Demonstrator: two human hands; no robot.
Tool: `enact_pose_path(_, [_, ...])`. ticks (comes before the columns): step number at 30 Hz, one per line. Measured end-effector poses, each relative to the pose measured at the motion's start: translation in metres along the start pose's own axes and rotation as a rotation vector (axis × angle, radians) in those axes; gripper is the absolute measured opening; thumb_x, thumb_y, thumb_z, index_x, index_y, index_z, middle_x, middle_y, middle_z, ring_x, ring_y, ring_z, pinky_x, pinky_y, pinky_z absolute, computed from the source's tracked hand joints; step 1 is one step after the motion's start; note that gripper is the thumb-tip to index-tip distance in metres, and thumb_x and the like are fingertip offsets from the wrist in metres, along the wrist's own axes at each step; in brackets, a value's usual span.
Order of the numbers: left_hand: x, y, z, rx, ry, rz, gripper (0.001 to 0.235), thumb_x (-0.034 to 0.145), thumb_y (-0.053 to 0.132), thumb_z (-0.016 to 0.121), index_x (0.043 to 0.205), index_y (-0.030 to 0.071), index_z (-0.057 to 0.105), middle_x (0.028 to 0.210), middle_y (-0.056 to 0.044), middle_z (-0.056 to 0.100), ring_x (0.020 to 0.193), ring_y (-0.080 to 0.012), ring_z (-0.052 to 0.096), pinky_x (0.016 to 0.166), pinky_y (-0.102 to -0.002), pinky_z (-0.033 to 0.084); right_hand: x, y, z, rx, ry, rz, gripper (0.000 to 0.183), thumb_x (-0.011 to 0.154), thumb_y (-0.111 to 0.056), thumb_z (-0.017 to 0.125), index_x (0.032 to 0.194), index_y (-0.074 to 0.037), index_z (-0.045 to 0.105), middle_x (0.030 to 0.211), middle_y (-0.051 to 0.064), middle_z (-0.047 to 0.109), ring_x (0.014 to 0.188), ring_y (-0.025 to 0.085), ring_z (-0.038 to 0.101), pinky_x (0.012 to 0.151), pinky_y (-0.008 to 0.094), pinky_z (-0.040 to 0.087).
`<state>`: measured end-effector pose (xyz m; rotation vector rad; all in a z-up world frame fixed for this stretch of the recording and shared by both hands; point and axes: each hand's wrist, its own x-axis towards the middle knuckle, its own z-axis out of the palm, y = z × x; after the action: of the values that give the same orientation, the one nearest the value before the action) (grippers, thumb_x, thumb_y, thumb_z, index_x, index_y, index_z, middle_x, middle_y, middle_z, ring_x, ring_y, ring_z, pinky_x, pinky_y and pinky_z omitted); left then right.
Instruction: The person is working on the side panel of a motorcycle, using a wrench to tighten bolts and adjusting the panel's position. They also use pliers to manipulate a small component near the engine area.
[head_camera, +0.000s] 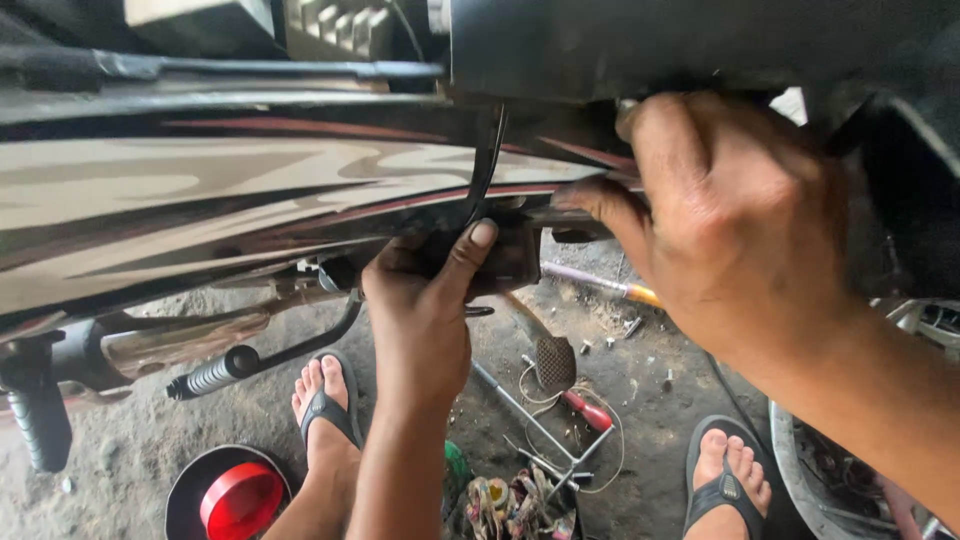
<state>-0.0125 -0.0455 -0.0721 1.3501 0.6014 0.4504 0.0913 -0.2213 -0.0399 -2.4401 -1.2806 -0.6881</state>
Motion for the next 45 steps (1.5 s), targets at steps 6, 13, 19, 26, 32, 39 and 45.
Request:
enact_pose_path(6, [0.001, -0.010, 0.007, -0.603, -0.079, -0.232, 0.012, 0.093, 0.005, 0.073, 0.086, -0.001, 0.064, 0.071, -0.005, 0.058, 0.057, -0.0089, 0.050, 0.048, -0.019, 0.036, 0.004, -0.003, -0.003, 0.002, 0.059, -0.001, 0.049, 0.088, -0.019, 0.094, 0.115, 0.010, 0.065, 0.093, 0.021, 0.071, 0.070, 0.027, 0.065, 0.062, 0.035, 0.055])
enact_pose_path(13, [-0.010, 0.001, 0.027, -0.610, 0.087, -0.144, 0.016, 0.085, -0.004, 0.076, 0.085, -0.002, 0.060, 0.074, -0.009, 0.066, 0.052, -0.0056, 0.045, 0.041, -0.018, 0.025, 0.007, -0.004, -0.004, -0.011, 0.096, 0.000, 0.053, 0.090, -0.028, 0.089, 0.115, 0.013, 0.065, 0.087, 0.021, 0.071, 0.062, 0.023, 0.063, 0.051, 0.030, 0.053])
enact_pose_path(19, [-0.009, 0.003, 0.025, -0.603, 0.139, -0.141, 0.014, 0.081, -0.011, 0.075, 0.089, -0.005, 0.065, 0.077, -0.012, 0.071, 0.049, -0.0066, 0.051, 0.038, -0.015, 0.026, 0.011, -0.010, -0.014, 0.047, 0.071, 0.059, 0.054, 0.087, -0.027, 0.086, 0.118, 0.009, 0.062, 0.095, 0.020, 0.069, 0.068, 0.027, 0.064, 0.056, 0.035, 0.054])
enact_pose_path(26, [0.006, 0.000, 0.004, -0.658, -0.077, -0.310, 0.005, 0.087, -0.009, 0.064, 0.089, -0.010, 0.069, 0.084, -0.017, 0.071, 0.050, -0.0039, 0.042, 0.038, -0.017, 0.024, 0.007, -0.004, -0.007, 0.094, 0.064, 0.082, 0.055, 0.086, -0.031, 0.086, 0.117, 0.007, 0.061, 0.092, 0.019, 0.068, 0.068, 0.028, 0.062, 0.059, 0.037, 0.053])
enact_pose_path(32, [0.006, -0.004, 0.006, -0.696, -0.124, -0.303, 0.009, 0.089, -0.011, 0.061, 0.091, -0.016, 0.069, 0.070, -0.012, 0.065, 0.047, -0.0031, 0.038, 0.040, -0.017, 0.025, -0.001, 0.005, 0.013, 0.106, -0.056, 0.143, 0.082, 0.085, -0.034, 0.084, 0.138, 0.012, 0.042, 0.112, 0.032, 0.067, 0.083, 0.035, 0.072, 0.064, 0.039, 0.064])
enact_pose_path(39, [0.005, -0.021, 0.002, -0.772, -0.141, -0.231, 0.014, 0.086, -0.014, 0.055, 0.097, -0.011, 0.063, 0.090, -0.021, 0.070, 0.050, -0.0053, 0.044, 0.040, -0.018, 0.029, 0.004, 0.003, 0.001, 0.038, 0.014, 0.085, 0.052, 0.083, -0.036, 0.089, 0.104, 0.004, 0.063, 0.079, 0.013, 0.066, 0.057, 0.022, 0.058, 0.050, 0.034, 0.050])
enact_pose_path(45, [-0.001, -0.013, 0.003, -0.793, -0.319, -0.151, 0.007, 0.093, -0.007, 0.060, 0.092, -0.005, 0.067, 0.066, 0.000, 0.055, 0.053, -0.0037, 0.039, 0.046, -0.020, 0.029, 0.007, 0.001, 0.001, 0.119, -0.011, 0.095, 0.058, 0.084, -0.029, 0.088, 0.114, 0.014, 0.064, 0.085, 0.020, 0.068, 0.056, 0.023, 0.061, 0.042, 0.031, 0.051])
